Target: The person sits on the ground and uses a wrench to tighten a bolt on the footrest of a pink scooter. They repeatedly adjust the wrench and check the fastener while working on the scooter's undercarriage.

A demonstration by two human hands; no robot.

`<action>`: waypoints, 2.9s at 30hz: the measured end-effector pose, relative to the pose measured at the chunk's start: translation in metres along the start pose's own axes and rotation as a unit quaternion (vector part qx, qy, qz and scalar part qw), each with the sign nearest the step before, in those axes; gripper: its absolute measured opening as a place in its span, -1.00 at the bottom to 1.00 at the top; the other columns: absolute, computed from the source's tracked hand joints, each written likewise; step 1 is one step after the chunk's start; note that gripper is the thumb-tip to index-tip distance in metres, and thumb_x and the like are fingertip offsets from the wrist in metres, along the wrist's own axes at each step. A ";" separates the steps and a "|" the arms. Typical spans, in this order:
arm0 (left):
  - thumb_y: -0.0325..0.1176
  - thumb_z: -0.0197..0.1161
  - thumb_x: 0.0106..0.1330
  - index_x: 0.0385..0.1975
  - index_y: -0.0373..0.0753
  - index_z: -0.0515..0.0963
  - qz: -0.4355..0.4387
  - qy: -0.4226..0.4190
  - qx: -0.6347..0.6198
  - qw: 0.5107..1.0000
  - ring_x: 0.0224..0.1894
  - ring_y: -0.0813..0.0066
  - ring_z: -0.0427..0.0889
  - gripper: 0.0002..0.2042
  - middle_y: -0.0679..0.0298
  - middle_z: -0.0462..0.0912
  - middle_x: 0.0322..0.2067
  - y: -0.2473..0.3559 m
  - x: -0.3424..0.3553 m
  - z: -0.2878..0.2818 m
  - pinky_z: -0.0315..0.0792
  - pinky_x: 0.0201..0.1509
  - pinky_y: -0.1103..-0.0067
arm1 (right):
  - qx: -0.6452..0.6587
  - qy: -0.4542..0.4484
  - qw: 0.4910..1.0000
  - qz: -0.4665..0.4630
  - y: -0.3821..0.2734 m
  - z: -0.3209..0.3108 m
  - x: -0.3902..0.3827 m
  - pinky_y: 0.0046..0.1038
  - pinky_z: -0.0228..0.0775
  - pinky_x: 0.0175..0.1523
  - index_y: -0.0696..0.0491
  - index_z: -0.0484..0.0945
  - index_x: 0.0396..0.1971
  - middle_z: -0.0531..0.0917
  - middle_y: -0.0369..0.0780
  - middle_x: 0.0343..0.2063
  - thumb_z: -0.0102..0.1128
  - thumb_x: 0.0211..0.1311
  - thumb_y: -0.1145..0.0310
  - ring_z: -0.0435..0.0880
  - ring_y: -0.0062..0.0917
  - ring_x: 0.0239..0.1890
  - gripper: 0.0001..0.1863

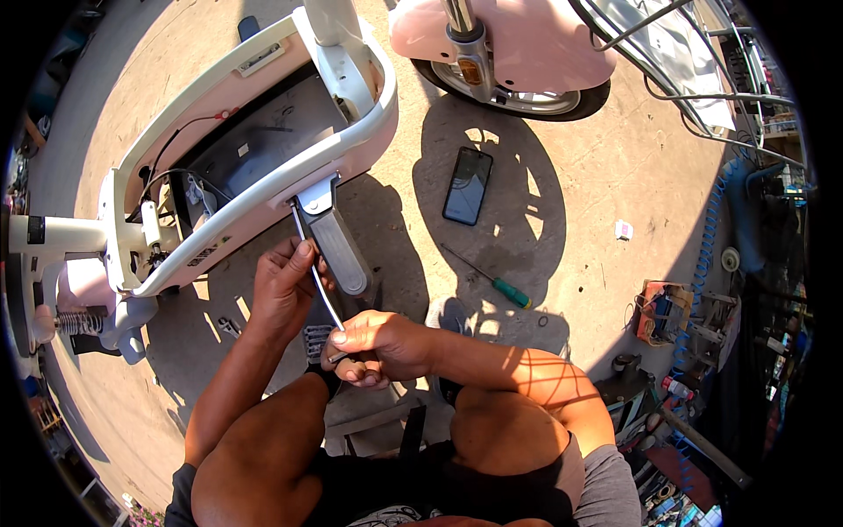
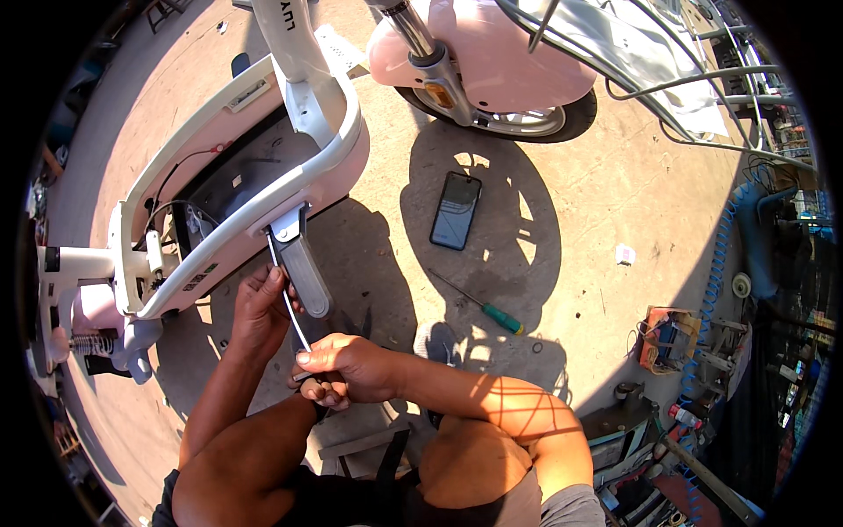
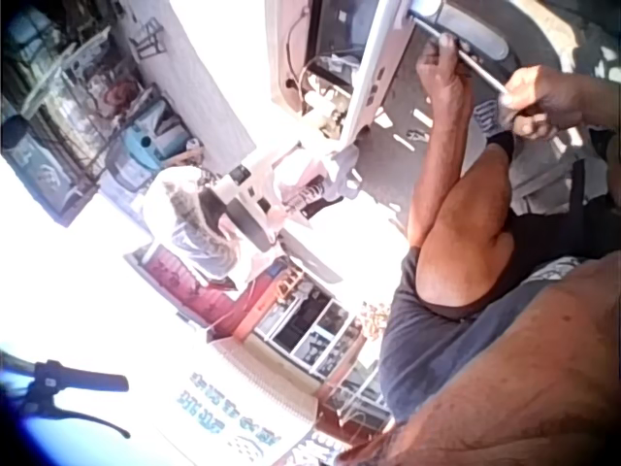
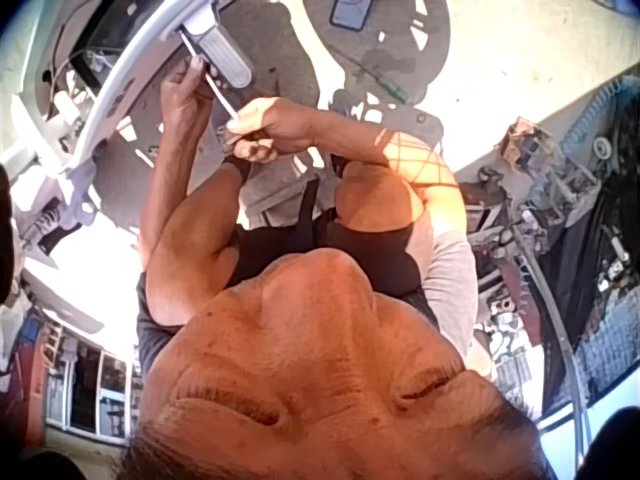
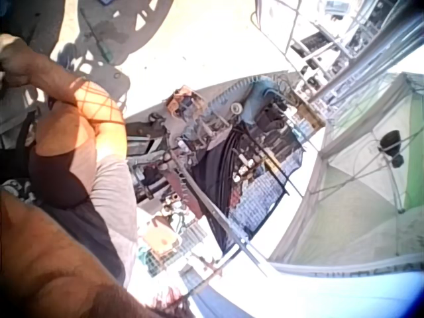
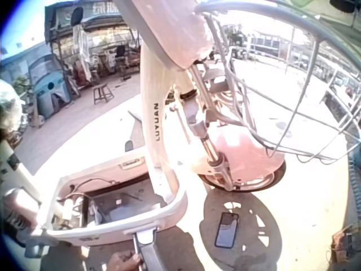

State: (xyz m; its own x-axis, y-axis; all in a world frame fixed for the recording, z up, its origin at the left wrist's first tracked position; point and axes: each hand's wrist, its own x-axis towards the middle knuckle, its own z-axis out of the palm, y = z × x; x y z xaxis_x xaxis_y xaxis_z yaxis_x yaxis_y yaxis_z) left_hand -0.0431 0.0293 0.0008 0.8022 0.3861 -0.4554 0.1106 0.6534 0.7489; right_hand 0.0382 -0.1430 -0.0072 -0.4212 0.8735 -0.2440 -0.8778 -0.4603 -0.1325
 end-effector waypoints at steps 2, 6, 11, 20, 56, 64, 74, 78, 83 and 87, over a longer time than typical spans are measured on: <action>-0.23 0.27 0.35 -0.33 -0.30 0.50 0.000 -0.001 -0.003 1.000 -0.45 0.51 0.53 -0.76 0.29 0.55 -0.49 -0.001 0.001 0.001 0.46 -0.33 0.54 | 0.025 -0.008 0.999 0.018 -0.001 -0.001 -0.002 -0.63 0.28 -0.53 0.14 0.51 -0.32 0.56 -0.27 -0.54 -0.04 0.46 0.09 0.46 -0.66 -0.60 -0.62; -0.23 0.28 0.34 -0.33 -0.30 0.50 -0.003 0.008 -0.001 1.000 -0.47 0.52 0.54 -0.77 0.29 0.56 -0.50 -0.001 0.002 0.003 0.46 -0.35 0.56 | -0.203 0.069 0.975 -0.051 -0.003 0.001 -0.004 -0.57 0.27 -0.53 0.16 0.49 -0.35 0.54 -0.31 -0.58 0.18 0.30 -0.04 0.44 -0.64 -0.60 -0.53; -0.23 0.29 0.33 -0.35 -0.31 0.51 0.008 0.030 0.017 0.999 -0.49 0.52 0.54 -0.76 0.29 0.56 -0.51 -0.002 0.001 0.000 0.45 -0.37 0.56 | -0.638 0.250 0.714 -0.145 -0.013 0.027 -0.014 -0.36 0.39 -0.48 0.16 0.46 -0.40 0.58 -0.19 -0.63 0.45 -0.03 -0.08 0.61 -0.38 -0.60 -0.42; -0.21 0.31 0.31 -0.36 -0.30 0.51 0.021 0.016 0.007 1.000 -0.48 0.52 0.53 -0.75 0.29 0.57 -0.49 -0.001 0.001 0.000 0.43 -0.35 0.54 | -0.710 0.226 0.604 -0.283 -0.004 0.022 -0.016 -0.37 0.38 -0.48 0.22 0.52 -0.34 0.57 -0.09 -0.62 0.24 0.19 0.24 0.58 -0.30 -0.61 -0.70; -0.23 0.30 0.32 -0.34 -0.30 0.51 0.015 0.032 0.019 0.999 -0.49 0.49 0.58 -0.76 0.27 0.60 -0.50 -0.003 0.002 0.001 0.47 -0.35 0.58 | -0.737 0.204 0.598 -0.239 -0.006 0.004 -0.015 -0.28 0.46 -0.29 0.08 0.61 -0.38 0.56 -0.12 -0.48 0.31 0.10 -0.01 0.61 -0.20 -0.39 -0.59; -0.23 0.30 0.32 -0.33 -0.31 0.53 0.024 0.036 0.031 0.999 -0.49 0.49 0.58 -0.76 0.27 0.61 -0.48 -0.005 0.003 0.000 0.47 -0.35 0.59 | -0.822 0.257 0.432 -0.269 -0.006 0.016 -0.016 -0.31 0.41 -0.53 0.04 0.53 -0.61 0.51 -0.23 -0.60 0.33 0.07 0.04 0.59 -0.35 -0.56 -0.64; -0.24 0.30 0.32 -0.31 -0.32 0.53 0.019 0.036 0.026 0.999 -0.48 0.50 0.59 -0.76 0.27 0.62 -0.48 -0.005 0.003 0.000 0.49 -0.35 0.57 | -0.811 0.263 0.432 -0.293 -0.001 0.016 -0.008 -0.36 0.38 -0.56 0.07 0.46 -0.64 0.42 -0.21 -0.70 0.34 0.08 0.13 0.53 -0.33 -0.64 -0.64; -0.23 0.29 0.33 -0.31 -0.32 0.52 0.013 0.029 0.028 0.999 -0.48 0.50 0.58 -0.75 0.27 0.60 -0.48 -0.001 0.002 0.004 0.49 -0.34 0.56 | -0.716 0.238 0.564 -0.335 0.003 0.011 0.000 -0.38 0.43 -0.49 0.15 0.53 -0.53 0.52 -0.16 -0.67 0.25 0.17 0.26 0.58 -0.32 -0.62 -0.75; -0.21 0.28 0.34 -0.31 -0.31 0.50 -0.003 0.017 0.015 1.000 -0.46 0.51 0.55 -0.75 0.29 0.57 -0.47 0.001 -0.001 0.001 0.48 -0.32 0.56 | -0.282 0.181 0.929 -0.158 -0.001 0.021 0.000 -0.60 0.48 -0.41 0.28 0.53 -0.15 0.67 -0.18 -0.49 0.07 0.34 0.43 0.66 -0.62 -0.50 -0.77; -0.21 0.28 0.34 -0.30 -0.31 0.50 0.001 0.002 0.013 1.000 -0.46 0.52 0.53 -0.74 0.30 0.55 -0.47 -0.001 0.000 0.002 0.46 -0.32 0.56 | 0.000 0.105 0.989 -0.102 -0.003 0.004 -0.003 -0.58 0.47 -0.49 0.29 0.29 0.12 0.65 -0.08 -0.38 0.11 0.34 0.45 0.66 -0.57 -0.51 -0.58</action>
State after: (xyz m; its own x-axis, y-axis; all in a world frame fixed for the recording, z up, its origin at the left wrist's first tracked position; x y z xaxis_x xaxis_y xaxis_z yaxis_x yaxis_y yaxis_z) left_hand -0.0421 0.0279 0.0009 0.8000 0.3907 -0.4554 0.1232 0.6358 0.7620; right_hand 0.0411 -0.1435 -0.0026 -0.1778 0.8963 -0.4061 -0.9396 -0.2773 -0.2005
